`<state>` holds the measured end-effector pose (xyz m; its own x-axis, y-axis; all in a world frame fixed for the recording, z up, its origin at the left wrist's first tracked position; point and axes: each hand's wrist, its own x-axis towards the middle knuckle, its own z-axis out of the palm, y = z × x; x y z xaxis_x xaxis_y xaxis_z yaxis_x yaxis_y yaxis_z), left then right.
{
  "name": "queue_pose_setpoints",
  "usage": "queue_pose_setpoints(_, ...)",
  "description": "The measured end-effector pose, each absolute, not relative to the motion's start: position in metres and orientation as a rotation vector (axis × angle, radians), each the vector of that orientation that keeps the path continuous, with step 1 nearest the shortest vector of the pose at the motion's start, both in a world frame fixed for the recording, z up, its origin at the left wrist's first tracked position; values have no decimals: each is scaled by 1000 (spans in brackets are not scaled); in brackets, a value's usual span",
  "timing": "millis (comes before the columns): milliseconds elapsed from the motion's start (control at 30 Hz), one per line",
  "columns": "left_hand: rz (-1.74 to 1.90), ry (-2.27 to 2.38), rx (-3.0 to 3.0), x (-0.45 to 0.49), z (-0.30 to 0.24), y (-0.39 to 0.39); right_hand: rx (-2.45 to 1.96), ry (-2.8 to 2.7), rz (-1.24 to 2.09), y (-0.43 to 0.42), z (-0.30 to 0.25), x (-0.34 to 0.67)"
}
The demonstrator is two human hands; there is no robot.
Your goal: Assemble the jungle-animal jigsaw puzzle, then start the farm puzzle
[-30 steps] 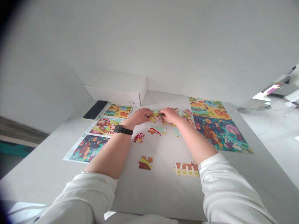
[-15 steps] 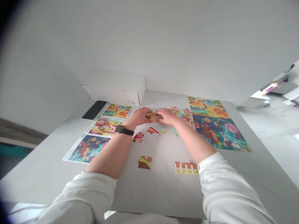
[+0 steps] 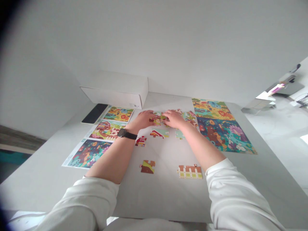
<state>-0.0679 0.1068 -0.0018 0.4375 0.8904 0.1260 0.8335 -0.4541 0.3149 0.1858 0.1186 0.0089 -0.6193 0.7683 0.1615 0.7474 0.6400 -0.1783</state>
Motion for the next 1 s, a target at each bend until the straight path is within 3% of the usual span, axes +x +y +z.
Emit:
queue_pose_setpoints(467,762,1433,2496,-97,45,97,-1223,-2495,239,84,27,209)
queue_pose_setpoints(633,944,1190,2595,-80,93,55,-1237,-2033,628,44,46,202)
queue_pose_setpoints(767,862,1152,2553,-64,112,9,-1139,-1648,1061,3,58,189)
queue_pose_setpoints(1000,786,1197,2530,-51,85,-36,-1080,-1276,1396,-49,44,147)
